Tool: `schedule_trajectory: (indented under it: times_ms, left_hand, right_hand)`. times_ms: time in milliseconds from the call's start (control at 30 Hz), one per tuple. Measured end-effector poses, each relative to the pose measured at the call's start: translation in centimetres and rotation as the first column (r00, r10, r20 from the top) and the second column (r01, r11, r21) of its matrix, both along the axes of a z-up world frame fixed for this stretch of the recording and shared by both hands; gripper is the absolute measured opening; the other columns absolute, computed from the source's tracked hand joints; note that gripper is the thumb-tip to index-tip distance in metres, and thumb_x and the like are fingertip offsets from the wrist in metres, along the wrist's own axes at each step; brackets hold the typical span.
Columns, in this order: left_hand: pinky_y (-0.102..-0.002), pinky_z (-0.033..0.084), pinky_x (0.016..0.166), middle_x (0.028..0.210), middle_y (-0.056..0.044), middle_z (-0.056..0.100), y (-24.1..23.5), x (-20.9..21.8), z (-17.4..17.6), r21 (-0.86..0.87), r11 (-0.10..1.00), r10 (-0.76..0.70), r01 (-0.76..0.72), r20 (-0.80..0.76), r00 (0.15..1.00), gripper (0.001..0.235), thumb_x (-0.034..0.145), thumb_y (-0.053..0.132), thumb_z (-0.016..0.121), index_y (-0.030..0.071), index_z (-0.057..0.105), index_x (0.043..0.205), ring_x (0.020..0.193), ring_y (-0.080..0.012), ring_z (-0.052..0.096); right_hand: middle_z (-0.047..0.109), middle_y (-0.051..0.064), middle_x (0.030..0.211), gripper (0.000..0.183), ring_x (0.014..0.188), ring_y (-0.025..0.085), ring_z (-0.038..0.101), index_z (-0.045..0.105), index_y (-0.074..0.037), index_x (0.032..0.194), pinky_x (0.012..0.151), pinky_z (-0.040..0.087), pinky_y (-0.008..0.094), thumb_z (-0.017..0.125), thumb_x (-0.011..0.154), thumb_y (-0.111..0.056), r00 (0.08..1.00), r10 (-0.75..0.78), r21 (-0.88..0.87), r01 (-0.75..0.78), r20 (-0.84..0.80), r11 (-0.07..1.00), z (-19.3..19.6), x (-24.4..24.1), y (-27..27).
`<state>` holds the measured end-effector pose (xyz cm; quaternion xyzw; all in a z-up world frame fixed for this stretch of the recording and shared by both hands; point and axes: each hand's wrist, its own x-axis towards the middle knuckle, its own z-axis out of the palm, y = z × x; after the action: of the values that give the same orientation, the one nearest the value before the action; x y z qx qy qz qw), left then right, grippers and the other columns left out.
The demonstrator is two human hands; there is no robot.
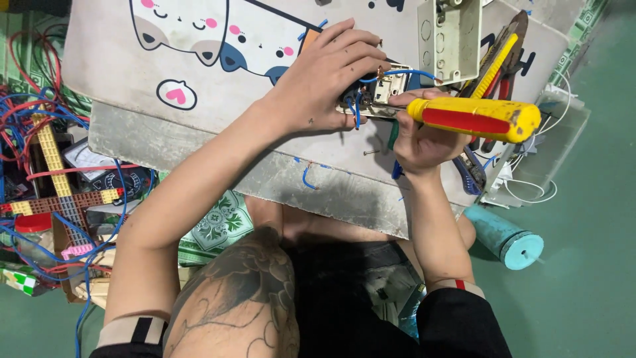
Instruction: The person is sitting on the floor and repairing an electrical switch. They use a screwdriver to tighten screws on the switch and pliers to strip and cut blue wires, connecting them to the terminals.
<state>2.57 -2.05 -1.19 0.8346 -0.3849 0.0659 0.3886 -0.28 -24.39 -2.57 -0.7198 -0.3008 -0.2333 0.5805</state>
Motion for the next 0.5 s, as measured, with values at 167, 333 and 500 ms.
schedule_trajectory:
  times_ms: [167,333,500]
  left_hand:
    - [-0.055,0.044,0.1,0.127,-0.018,0.061,-0.2,0.0,-0.2,-0.14,0.99,-0.001,0.015,0.101,0.995,0.073,0.104,0.066,0.033,-0.001,0.057,0.117,0.126,-0.0399,0.055]
    - [-0.053,0.047,0.101,0.124,-0.018,0.062,-0.3,-0.2,-0.7,-0.11,0.994,-0.009,0.013,0.043,0.999,0.045,0.091,0.03,0.073,-0.003,0.06,0.118,0.125,-0.036,0.054]
    - [-0.055,0.05,0.099,0.121,-0.019,0.064,-0.8,-0.2,-1.2,-0.173,0.985,-0.009,0.016,0.039,0.999,0.056,0.097,0.048,0.059,-0.003,0.061,0.119,0.12,-0.0369,0.058]
  right_hand:
    - [0.065,0.023,0.109,0.049,0.083,0.036,0.076,0.043,0.006,0.134,0.092,0.061,0.047,0.075,0.097,0.002,0.995,0.04,-0.001,-0.041,-0.087,0.999,-0.9,-0.1,-0.9]
    - [0.073,0.024,0.099,0.03,0.09,0.034,0.077,0.058,0.01,0.124,0.086,0.066,0.042,0.072,0.098,0.012,0.994,0.063,-0.254,-0.085,-0.093,0.963,3.6,0.7,0.1]
    - [0.07,0.019,0.105,0.017,0.099,0.03,0.069,0.069,0.006,0.111,0.093,0.062,0.041,0.075,0.095,0.01,0.92,0.222,-0.048,-0.25,-0.322,0.967,3.8,0.9,-0.9]
